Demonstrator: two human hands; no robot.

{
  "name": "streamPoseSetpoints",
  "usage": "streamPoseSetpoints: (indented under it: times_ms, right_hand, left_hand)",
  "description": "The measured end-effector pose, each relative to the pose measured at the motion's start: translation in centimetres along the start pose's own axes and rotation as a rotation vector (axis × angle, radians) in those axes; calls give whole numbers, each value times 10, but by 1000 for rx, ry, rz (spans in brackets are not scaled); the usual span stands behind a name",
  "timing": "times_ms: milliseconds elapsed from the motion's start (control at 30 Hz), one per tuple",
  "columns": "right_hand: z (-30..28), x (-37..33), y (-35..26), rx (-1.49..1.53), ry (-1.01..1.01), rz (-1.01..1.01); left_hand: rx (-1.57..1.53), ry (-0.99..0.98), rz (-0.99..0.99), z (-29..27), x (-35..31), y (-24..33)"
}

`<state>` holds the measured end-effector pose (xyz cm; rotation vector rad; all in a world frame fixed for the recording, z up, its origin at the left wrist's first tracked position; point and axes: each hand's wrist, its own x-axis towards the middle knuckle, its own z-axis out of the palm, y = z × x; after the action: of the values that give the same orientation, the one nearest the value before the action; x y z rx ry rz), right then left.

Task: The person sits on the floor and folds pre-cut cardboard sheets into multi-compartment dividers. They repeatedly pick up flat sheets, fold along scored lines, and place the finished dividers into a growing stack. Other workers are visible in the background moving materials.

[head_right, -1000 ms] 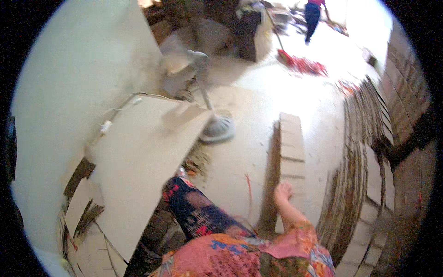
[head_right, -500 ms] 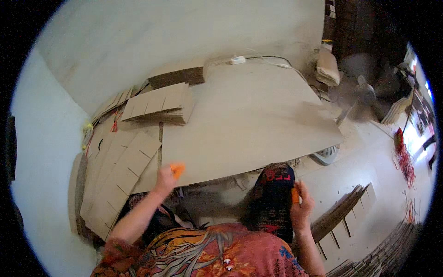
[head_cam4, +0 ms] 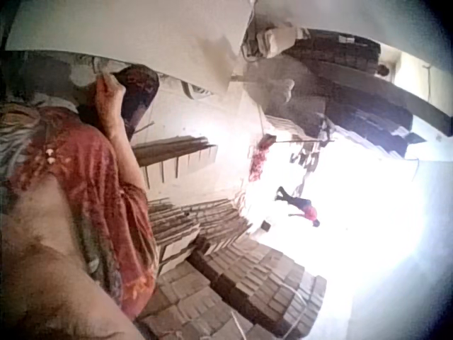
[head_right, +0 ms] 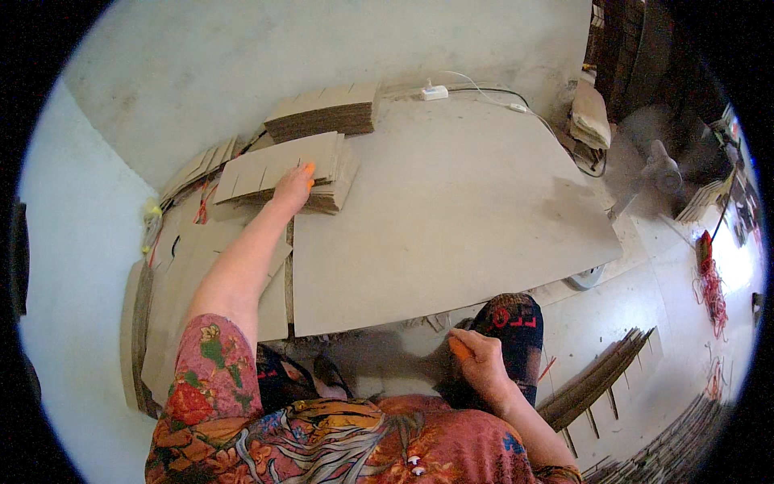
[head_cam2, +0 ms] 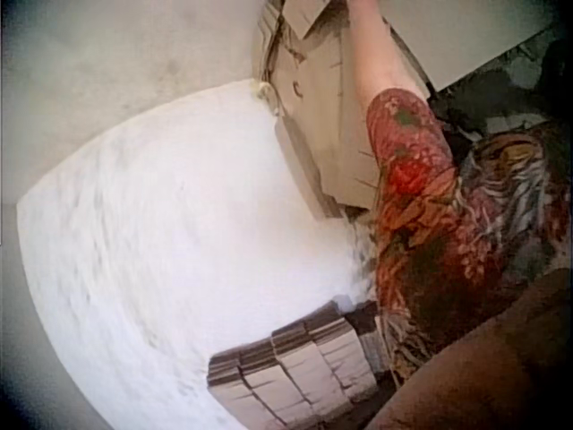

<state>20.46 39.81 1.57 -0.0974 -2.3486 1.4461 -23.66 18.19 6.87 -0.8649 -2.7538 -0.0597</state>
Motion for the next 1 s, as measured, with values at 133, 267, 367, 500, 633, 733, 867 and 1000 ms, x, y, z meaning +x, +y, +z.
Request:
streamPoseSetpoints:
  times_ms: [133, 267, 367, 500, 633, 733, 867, 1000]
  right_hand:
    - [6, 2, 5, -63, -66, -4]
    - [6, 2, -2, -88, -79, 13]
    - [8, -6, 19, -124, -92, -75]
    - [11, -2, 14, 33, -103, 170]
    - [-1, 7, 4, 619, -145, 491]
    - [2, 8, 4, 1158, -99, 572]
    - [3, 8, 12, -356, -241, -73]
    - [11, -8, 14, 697, 314, 569]
  left_hand:
    - [-35, 70, -31, 1, 13, -9]
    - [-442, 47, -94, -8, 18, -21]
    - [-625, 115, -11, -21, 14, -35]
    - [-702, 330, -39, -54, -28, 15]
    - [-715, 313, 455, -48, -118, 102]
    - [-638, 240, 772, -42, -208, 158]
    - [-697, 115, 793, -16, -271, 164]
    - [-522, 92, 345, -5, -276, 108]
